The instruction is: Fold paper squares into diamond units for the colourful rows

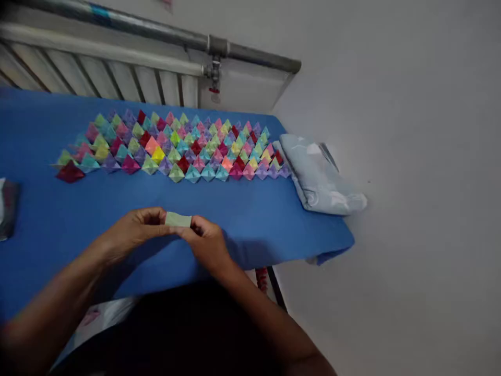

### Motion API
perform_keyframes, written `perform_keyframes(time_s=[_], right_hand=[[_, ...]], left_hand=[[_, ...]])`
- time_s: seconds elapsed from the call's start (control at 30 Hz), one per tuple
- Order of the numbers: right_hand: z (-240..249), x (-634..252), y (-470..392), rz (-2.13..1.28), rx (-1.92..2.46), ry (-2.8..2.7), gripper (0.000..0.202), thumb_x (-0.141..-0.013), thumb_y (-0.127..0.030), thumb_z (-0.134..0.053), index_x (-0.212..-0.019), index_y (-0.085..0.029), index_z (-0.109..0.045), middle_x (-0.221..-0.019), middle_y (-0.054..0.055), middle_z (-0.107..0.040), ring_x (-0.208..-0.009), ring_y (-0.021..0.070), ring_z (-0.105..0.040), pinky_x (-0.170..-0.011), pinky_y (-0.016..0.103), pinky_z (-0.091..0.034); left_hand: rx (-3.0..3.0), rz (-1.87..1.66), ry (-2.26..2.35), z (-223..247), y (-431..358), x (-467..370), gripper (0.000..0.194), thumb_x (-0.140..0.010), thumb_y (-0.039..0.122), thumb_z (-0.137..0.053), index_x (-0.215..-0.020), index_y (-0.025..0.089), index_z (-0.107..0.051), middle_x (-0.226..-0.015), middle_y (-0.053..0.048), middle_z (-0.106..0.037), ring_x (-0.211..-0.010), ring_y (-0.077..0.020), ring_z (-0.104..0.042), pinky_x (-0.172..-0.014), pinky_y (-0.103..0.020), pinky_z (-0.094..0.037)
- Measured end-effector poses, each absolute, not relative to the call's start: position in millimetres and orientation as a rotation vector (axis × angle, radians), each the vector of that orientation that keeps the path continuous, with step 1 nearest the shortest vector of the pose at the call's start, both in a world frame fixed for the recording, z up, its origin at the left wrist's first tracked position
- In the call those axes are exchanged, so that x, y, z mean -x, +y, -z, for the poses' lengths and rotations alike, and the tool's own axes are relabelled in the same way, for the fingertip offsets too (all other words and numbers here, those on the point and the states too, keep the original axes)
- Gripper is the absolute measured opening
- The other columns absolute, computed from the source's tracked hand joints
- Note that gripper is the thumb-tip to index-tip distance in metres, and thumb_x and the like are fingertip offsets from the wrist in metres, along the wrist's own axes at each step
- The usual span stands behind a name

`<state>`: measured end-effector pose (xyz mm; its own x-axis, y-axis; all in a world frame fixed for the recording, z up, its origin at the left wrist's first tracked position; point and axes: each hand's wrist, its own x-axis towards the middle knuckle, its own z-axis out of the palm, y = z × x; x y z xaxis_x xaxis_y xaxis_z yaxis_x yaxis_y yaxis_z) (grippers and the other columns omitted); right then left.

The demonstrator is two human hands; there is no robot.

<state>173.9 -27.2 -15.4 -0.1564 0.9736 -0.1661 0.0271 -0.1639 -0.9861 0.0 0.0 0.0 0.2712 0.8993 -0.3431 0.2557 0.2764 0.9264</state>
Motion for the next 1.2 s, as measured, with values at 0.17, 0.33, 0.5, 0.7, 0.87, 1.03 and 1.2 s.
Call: perform_keyframes(time_s=[0.17, 0.33, 0.5, 0.7, 0.87, 1.03, 1.2], right_hand=[[13.2, -181.1, -25.1, -1.210, 1.320, -1.553, 0.020, -0.081, -0.032, -0.058, -0.065, -0.020, -0.055, -0.064, -0.005, -0.047, -0.062, 0.0104, -0.045, -0.060, 0.022, -0.036], [19.5, -186.5, -16.4, -0.584, 1.201, -2.015, 0.017, -0.089, -0.021, -0.052, -0.075, -0.020, -0.061, -0.073, -0.001, -0.060, -0.071, 0.0133, -0.052, -0.071, 0.026, -0.038], [27.5, -191.8, -3.6, 0.062, 1.097, -2.392, 0.014, -0.091, -0.019, -0.053, -0.089, -0.019, -0.067, -0.091, 0.005, -0.069, -0.081, 0.0183, -0.053, -0.076, 0.034, -0.033], [38.0, -192.0, -6.5, 0.196, 1.099, -2.547, 0.015, -0.094, -0.023, -0.053, -0.089, -0.021, -0.067, -0.090, 0.003, -0.067, -0.080, 0.0179, -0.049, -0.075, 0.035, -0.028], [38.5, -193.1, -11.7, 0.076, 1.105, -2.609, 0.016, -0.095, -0.022, -0.051, -0.099, -0.020, -0.066, -0.098, 0.005, -0.067, -0.085, 0.0193, -0.049, -0.076, 0.036, -0.029], [33.7, -196.7, -19.3, -0.139, 1.166, -2.558, 0.023, -0.093, -0.018, -0.051, -0.112, -0.021, -0.063, -0.109, 0.006, -0.066, -0.094, 0.0210, -0.052, -0.079, 0.037, -0.034], [33.0, -198.2, -27.0, -0.217, 1.166, -2.503, 0.025, -0.094, -0.015, -0.048, -0.115, -0.018, -0.062, -0.118, 0.009, -0.065, -0.101, 0.0213, -0.053, -0.085, 0.037, -0.038]], left_hand=[[-1.424, -0.618, 1.147, -7.7, 4.6, 7.8, 0.027, -0.069, 0.043, -0.071, -0.076, 0.019, -0.060, -0.066, 0.004, -0.054, -0.062, -0.0115, -0.050, -0.059, -0.024, -0.040], [-2.011, -0.618, 1.106, -7.4, 7.9, 14.4, 0.017, -0.085, 0.034, -0.055, -0.085, 0.020, -0.065, -0.082, -0.001, -0.067, -0.078, -0.0174, -0.060, -0.074, -0.032, -0.045], [-2.714, -0.795, 1.183, 17.8, 5.8, 9.8, 0.018, -0.093, 0.020, -0.045, -0.086, 0.018, -0.062, -0.088, -0.007, -0.068, -0.083, -0.0221, -0.058, -0.077, -0.039, -0.043], [-2.909, -0.767, 1.229, 33.4, -9.7, 5.2, 0.021, -0.095, 0.016, -0.045, -0.088, 0.014, -0.064, -0.093, -0.010, -0.069, -0.087, -0.0245, -0.059, -0.075, -0.039, -0.044], [-2.836, -0.786, 1.280, 31.4, -28.9, 3.7, 0.024, -0.095, 0.014, -0.045, -0.108, 0.010, -0.064, -0.105, -0.012, -0.070, -0.093, -0.0252, -0.060, -0.081, -0.041, -0.044], [-2.790, -0.795, 1.301, 35.7, -35.6, 3.8, 0.020, -0.096, 0.014, -0.047, -0.101, 0.015, -0.067, -0.104, -0.009, -0.072, -0.092, -0.0221, -0.063, -0.089, -0.042, -0.041], [-2.785, -0.855, 1.292, 42.7, -37.4, 5.6, 0.022, -0.096, 0.013, -0.047, -0.103, 0.016, -0.068, -0.107, -0.008, -0.072, -0.097, -0.0220, -0.063, -0.094, -0.043, -0.040]])
